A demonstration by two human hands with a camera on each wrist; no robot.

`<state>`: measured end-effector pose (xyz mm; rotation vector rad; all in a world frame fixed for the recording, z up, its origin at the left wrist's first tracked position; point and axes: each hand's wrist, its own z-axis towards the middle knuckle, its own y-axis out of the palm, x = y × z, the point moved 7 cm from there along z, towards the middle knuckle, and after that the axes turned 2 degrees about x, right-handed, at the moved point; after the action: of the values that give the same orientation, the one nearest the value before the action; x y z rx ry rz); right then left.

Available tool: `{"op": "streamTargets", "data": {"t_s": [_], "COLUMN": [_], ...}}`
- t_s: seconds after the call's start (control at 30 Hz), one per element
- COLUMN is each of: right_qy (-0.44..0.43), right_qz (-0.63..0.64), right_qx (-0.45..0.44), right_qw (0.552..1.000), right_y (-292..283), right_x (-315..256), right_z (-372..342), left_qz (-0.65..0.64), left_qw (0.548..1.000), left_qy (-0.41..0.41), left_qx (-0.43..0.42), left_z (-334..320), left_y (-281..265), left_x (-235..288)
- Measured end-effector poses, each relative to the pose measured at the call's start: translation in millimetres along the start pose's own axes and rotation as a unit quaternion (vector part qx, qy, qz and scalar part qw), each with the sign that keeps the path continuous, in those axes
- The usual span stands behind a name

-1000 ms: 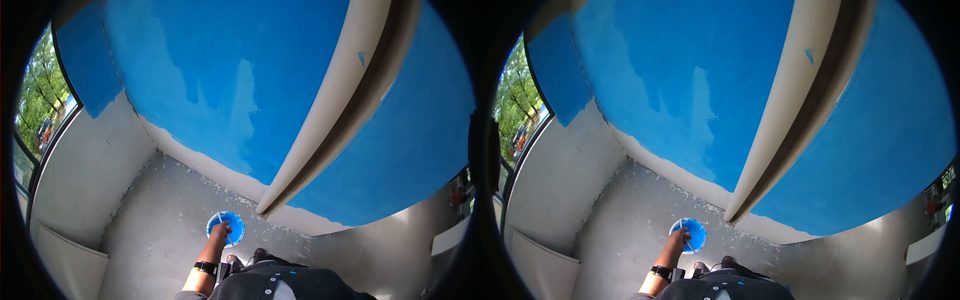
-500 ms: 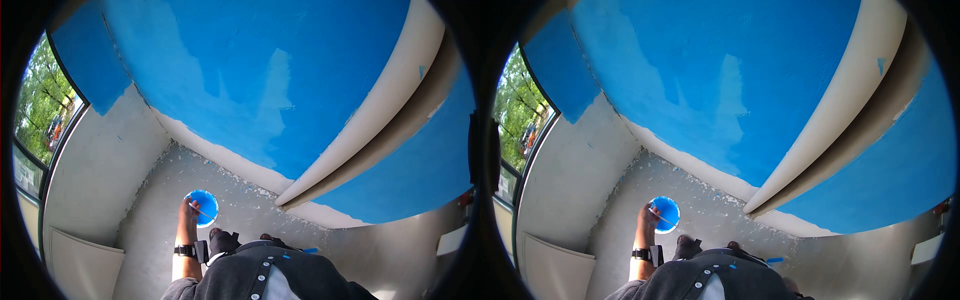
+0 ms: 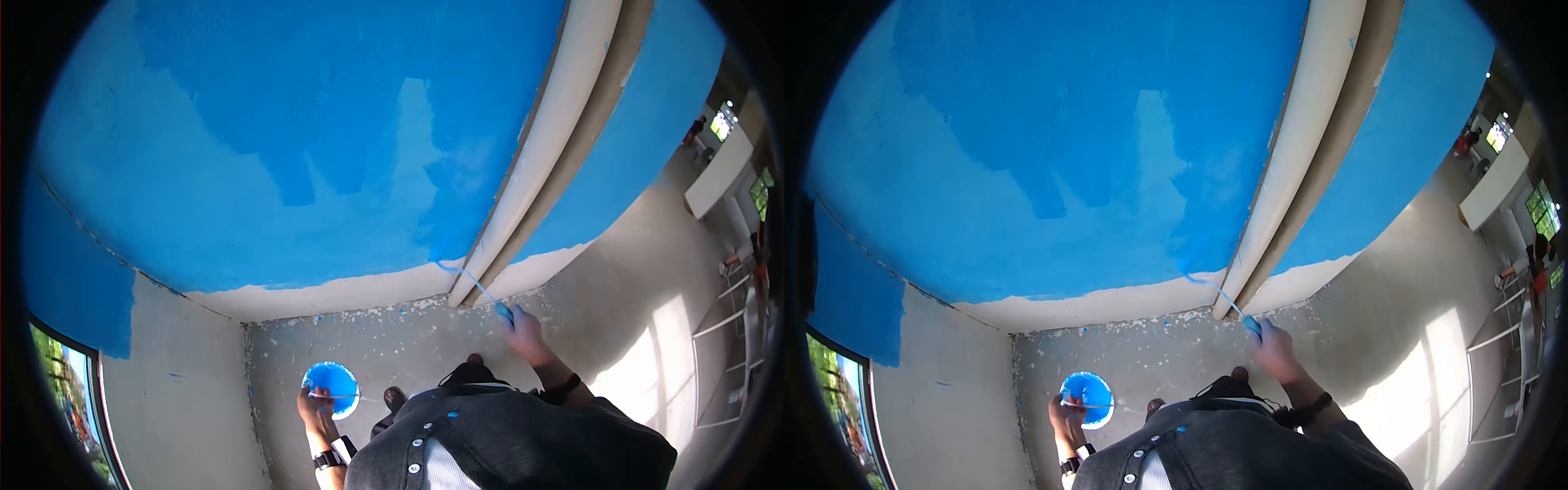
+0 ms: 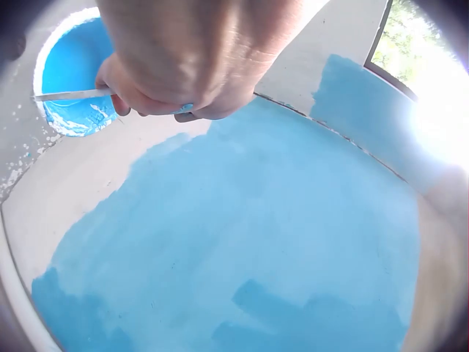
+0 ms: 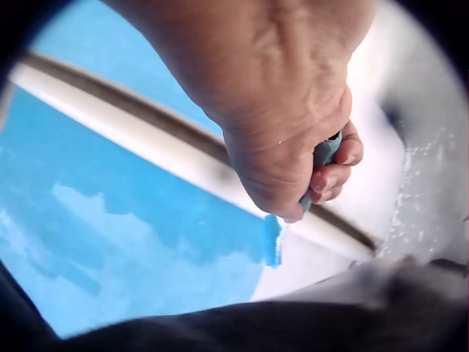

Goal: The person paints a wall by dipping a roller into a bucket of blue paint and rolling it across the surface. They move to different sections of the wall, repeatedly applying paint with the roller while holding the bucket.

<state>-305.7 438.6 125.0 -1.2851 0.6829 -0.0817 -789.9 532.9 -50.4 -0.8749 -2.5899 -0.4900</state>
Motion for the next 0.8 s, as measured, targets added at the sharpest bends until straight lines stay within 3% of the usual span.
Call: {"op": "streamTargets", "data": {"t_s": [0.1, 0.23, 0.37, 0.43, 0.53, 0.67, 0.73, 0.8], "right_qy": [-0.027, -0.098, -0.090, -0.032, -0.009, 0.019, 0.049, 0.024], "right_qz": [0.108, 0.164, 0.185, 0.168, 0.161, 0.170, 0.192, 0.203], "right_qx": [0.143, 0.255, 0.265, 0.190, 0.179, 0.157, 0.139, 0.170], "right_qw": [0.983, 0.948, 0.942, 0.967, 0.971, 0.973, 0.970, 0.964], "right_y": [-29, -54, -66, -57, -24, 27, 33, 11], "right_x": [-72, -133, -162, -166, -160, -131, -129, -144], "right_z": [43, 93, 132, 149, 154, 116, 106, 121], "left_qz": [0.030, 0.014, 0.003, 0.003, -0.002, -0.022, -0.037, -0.027], "left_qw": [0.999, 0.999, 1.000, 1.000, 1.000, 1.000, 0.999, 0.999], "left_qy": [0.006, 0.035, 0.023, 0.014, -0.001, -0.001, -0.005, 0.000], "left_qx": [-0.015, -0.012, -0.010, -0.023, -0.029, -0.020, 0.006, 0.017], "left_z": [-1, -17, 7, 15, 30, 34, 36, 38], "left_y": [-1, -1, -23, -26, -35, -35, -37, -34], "left_x": [16, 44, 56, 61, 71, 65, 69, 73]}}
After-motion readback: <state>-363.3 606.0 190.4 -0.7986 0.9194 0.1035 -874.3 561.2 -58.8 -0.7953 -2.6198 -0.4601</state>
